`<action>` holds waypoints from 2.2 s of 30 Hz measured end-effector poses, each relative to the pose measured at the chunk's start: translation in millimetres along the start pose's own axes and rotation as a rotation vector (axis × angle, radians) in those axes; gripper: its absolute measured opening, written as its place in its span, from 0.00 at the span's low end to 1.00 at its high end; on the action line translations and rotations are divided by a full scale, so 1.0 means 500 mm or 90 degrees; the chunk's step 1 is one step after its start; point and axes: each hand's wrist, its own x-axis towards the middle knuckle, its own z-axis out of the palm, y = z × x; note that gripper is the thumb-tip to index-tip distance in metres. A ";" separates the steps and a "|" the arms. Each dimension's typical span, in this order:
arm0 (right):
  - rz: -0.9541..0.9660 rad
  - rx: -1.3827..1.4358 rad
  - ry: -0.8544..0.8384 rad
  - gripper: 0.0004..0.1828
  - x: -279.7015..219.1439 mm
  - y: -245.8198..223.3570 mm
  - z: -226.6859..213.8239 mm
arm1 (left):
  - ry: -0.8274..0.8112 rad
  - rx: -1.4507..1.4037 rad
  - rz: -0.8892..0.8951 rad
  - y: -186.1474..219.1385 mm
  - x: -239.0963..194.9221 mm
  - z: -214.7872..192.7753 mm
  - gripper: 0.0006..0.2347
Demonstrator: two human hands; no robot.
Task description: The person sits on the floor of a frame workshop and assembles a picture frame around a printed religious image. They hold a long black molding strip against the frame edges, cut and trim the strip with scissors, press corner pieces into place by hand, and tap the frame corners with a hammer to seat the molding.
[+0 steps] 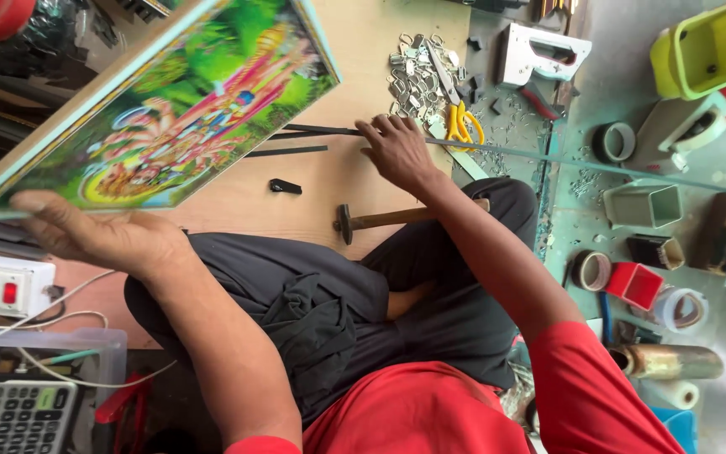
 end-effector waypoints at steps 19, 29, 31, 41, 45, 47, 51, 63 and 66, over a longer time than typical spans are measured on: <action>-0.146 0.015 0.252 0.21 -0.112 0.103 -0.514 | -0.299 0.212 -0.235 -0.104 -0.058 0.035 0.12; -0.061 0.065 0.227 0.09 -0.144 0.199 -0.406 | -0.230 0.033 -0.289 -0.126 -0.066 0.032 0.06; -0.061 0.054 0.222 0.08 -0.151 0.215 -0.412 | -0.243 0.055 -0.292 -0.108 -0.069 0.044 0.08; -0.020 0.004 0.161 0.05 -0.185 0.270 -0.395 | -0.225 0.091 -0.270 -0.113 -0.082 0.045 0.08; -0.017 0.034 0.097 0.04 -0.187 0.277 -0.362 | -0.223 0.099 -0.288 -0.125 -0.091 0.033 0.03; -0.019 0.055 0.094 0.09 -0.156 0.190 -0.382 | -0.240 0.131 -0.277 -0.127 -0.093 0.038 0.03; -0.137 0.086 0.139 0.18 -0.091 0.052 -0.402 | -0.244 0.143 -0.301 -0.126 -0.091 0.042 0.04; -0.099 0.091 0.127 0.09 -0.111 0.112 -0.382 | -0.248 0.091 -0.373 -0.098 -0.085 0.054 0.08; -0.061 0.057 0.112 0.10 -0.149 0.171 -0.380 | -0.247 0.054 -0.397 -0.100 -0.082 0.054 0.08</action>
